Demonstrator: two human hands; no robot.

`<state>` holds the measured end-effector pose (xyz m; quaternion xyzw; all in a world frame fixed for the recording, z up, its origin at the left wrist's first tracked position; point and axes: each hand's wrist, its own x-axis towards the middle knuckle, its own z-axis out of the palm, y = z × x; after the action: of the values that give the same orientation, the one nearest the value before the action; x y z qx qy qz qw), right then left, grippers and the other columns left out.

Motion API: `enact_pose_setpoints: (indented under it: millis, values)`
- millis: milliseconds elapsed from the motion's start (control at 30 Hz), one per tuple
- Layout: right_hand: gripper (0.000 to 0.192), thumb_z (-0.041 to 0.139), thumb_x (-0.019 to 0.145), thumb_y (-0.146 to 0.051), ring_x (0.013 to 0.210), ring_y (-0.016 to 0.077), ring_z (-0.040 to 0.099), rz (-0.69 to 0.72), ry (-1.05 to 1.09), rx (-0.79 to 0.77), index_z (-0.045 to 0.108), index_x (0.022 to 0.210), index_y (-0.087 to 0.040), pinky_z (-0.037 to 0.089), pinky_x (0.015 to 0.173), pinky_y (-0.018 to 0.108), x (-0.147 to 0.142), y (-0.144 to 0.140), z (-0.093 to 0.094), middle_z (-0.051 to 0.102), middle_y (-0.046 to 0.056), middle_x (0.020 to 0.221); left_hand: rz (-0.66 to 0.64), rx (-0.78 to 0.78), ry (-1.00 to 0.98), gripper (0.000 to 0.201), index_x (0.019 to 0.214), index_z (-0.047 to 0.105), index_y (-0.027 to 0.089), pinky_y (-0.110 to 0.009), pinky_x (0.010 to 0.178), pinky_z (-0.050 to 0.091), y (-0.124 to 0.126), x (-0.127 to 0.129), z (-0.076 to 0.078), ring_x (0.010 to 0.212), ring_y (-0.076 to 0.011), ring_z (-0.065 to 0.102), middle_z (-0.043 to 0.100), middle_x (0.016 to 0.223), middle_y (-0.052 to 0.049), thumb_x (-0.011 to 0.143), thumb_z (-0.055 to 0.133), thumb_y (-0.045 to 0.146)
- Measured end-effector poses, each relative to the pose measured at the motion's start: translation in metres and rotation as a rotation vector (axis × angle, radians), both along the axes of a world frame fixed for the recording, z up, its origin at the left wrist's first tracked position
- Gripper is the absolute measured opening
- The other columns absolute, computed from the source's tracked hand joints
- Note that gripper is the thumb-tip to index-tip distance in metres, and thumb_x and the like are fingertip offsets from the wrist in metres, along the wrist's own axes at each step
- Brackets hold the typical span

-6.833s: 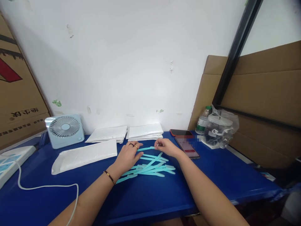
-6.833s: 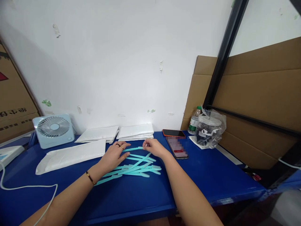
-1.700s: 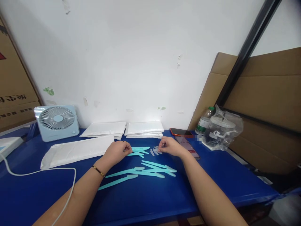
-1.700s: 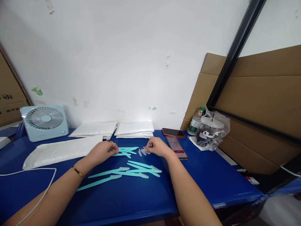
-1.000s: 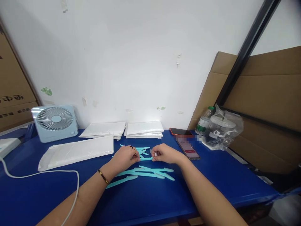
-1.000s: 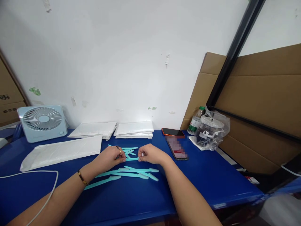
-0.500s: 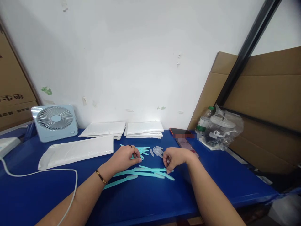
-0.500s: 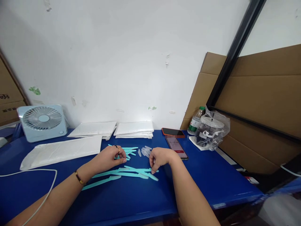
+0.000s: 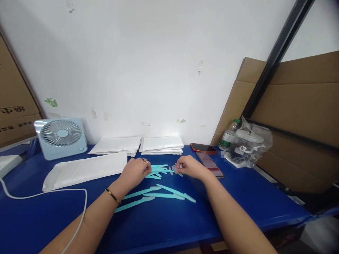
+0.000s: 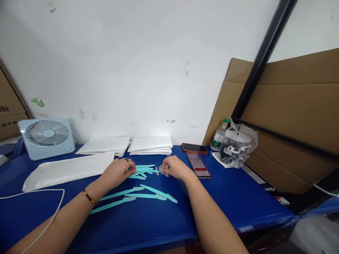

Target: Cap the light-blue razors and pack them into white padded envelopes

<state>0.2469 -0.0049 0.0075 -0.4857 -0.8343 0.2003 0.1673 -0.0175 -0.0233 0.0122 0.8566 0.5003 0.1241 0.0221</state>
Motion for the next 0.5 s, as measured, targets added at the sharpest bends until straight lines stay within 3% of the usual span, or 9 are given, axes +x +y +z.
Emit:
enact_pose_setpoints:
  millis: [100,233,333,500]
  values:
    - [0.014,0.066,0.068,-0.029,0.063,0.0129,0.057,-0.095,0.012,0.046,0.066,0.074,-0.016,0.038,0.054,0.02,0.006,0.002,0.003,0.065,0.002,0.071,0.065,-0.022,-0.028,0.018,0.081,0.064,0.023,-0.028,0.066,0.035,0.003,-0.008,-0.001,0.077,-0.0179,0.056,0.065,0.079,-0.001,0.079,0.05,0.034]
    - [0.013,0.06,0.071,-0.027,0.062,0.0122,0.055,-0.082,0.027,0.046,0.067,0.074,-0.016,0.037,0.053,0.02,0.01,-0.003,0.012,0.064,0.002,0.068,-0.132,-0.117,-0.173,0.027,0.096,0.062,0.025,-0.026,0.071,0.038,-0.011,0.009,-0.005,0.086,-0.0174,0.055,0.062,0.09,-0.001,0.078,0.054,0.043]
    - [0.015,0.06,0.071,-0.028,0.061,0.0115,0.054,-0.017,0.009,0.002,0.068,0.074,-0.016,0.037,0.052,0.02,0.011,-0.009,0.019,0.064,0.002,0.068,-0.28,-0.186,-0.177,0.025,0.093,0.063,0.024,-0.026,0.076,0.038,-0.024,0.033,-0.013,0.09,-0.0178,0.053,0.061,0.091,-0.001,0.075,0.058,0.041]
    - [0.033,0.07,0.061,-0.044,0.056,0.0099,0.049,0.188,-0.114,-0.264,0.071,0.078,-0.016,0.034,0.048,0.019,0.017,-0.012,0.023,0.061,-0.002,0.062,-0.213,-0.24,-0.177,0.015,0.077,0.062,0.021,-0.025,0.071,0.038,-0.025,0.047,-0.027,0.079,-0.0152,0.054,0.061,0.081,0.0,0.079,0.051,0.03]
